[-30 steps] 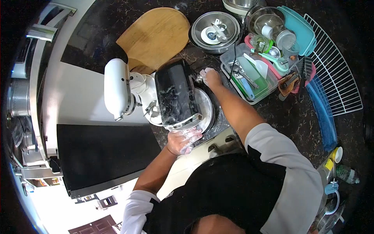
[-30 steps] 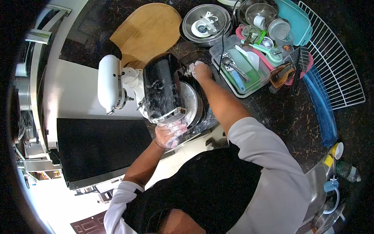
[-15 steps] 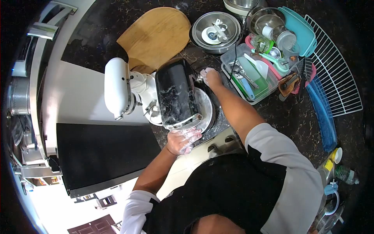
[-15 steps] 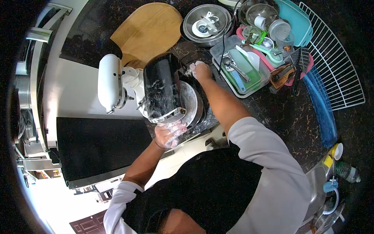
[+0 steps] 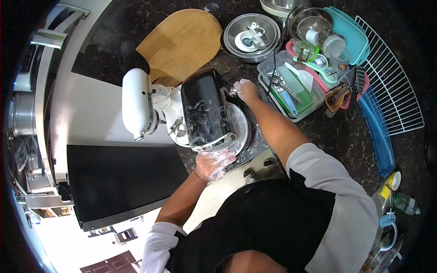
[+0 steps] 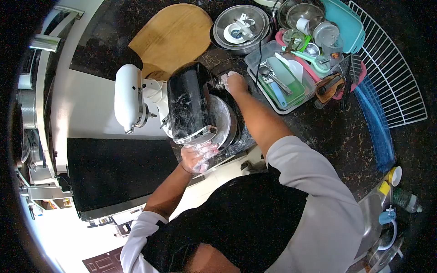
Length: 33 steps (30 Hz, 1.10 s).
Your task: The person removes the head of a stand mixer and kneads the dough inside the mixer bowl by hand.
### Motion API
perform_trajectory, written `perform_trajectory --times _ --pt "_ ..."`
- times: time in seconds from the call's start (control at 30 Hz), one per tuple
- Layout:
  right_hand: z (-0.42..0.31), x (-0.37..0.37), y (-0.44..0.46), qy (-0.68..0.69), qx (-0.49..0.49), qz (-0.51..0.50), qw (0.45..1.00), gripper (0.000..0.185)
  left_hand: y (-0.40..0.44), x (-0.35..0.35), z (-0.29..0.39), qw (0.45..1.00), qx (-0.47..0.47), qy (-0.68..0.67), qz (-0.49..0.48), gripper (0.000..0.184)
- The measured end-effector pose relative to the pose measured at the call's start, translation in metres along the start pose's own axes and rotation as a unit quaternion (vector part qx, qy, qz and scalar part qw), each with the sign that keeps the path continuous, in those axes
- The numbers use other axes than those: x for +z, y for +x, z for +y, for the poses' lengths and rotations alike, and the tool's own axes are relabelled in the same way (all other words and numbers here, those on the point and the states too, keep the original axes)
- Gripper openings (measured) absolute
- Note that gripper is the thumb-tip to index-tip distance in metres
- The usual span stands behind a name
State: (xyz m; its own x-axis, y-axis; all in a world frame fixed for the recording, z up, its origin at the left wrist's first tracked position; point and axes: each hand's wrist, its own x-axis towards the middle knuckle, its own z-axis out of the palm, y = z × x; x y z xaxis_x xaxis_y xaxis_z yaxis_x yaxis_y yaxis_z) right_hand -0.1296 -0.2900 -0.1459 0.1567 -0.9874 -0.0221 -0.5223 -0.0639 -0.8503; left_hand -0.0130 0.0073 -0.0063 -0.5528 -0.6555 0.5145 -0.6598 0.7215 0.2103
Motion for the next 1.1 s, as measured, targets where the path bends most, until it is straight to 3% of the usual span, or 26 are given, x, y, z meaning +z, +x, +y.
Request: perform_trajectory --times 0.33,0.47,0.5,0.67,0.8,0.97,1.1 --pt "0.008 0.011 0.006 -0.017 -0.003 0.012 1.000 0.043 -0.001 0.002 0.001 1.000 -0.008 0.005 -0.004 0.036" --pt "-0.004 -0.012 -0.008 -0.125 -0.184 0.034 0.974 0.041 -0.001 0.002 0.000 1.000 0.000 0.007 0.012 0.036" --pt "-0.002 -0.009 -0.003 -0.125 -0.186 0.037 0.974 0.041 0.000 0.002 -0.002 1.000 0.002 0.009 0.013 0.036" --pt "0.011 0.008 0.014 -0.025 -0.128 -0.025 0.991 0.040 -0.003 0.001 -0.001 1.000 0.010 0.009 0.014 0.036" --pt "-0.005 -0.022 0.019 0.108 0.100 -0.267 0.952 0.036 -0.004 0.001 -0.001 1.000 0.008 0.008 0.006 0.037" --pt "0.004 -0.021 0.019 0.237 0.107 -0.271 0.927 0.030 -0.006 0.005 -0.002 1.000 0.003 -0.001 0.013 0.037" --pt "0.015 -0.011 0.010 0.354 0.087 -0.236 0.901 0.035 -0.003 -0.001 -0.001 1.000 0.002 0.007 0.009 0.037"
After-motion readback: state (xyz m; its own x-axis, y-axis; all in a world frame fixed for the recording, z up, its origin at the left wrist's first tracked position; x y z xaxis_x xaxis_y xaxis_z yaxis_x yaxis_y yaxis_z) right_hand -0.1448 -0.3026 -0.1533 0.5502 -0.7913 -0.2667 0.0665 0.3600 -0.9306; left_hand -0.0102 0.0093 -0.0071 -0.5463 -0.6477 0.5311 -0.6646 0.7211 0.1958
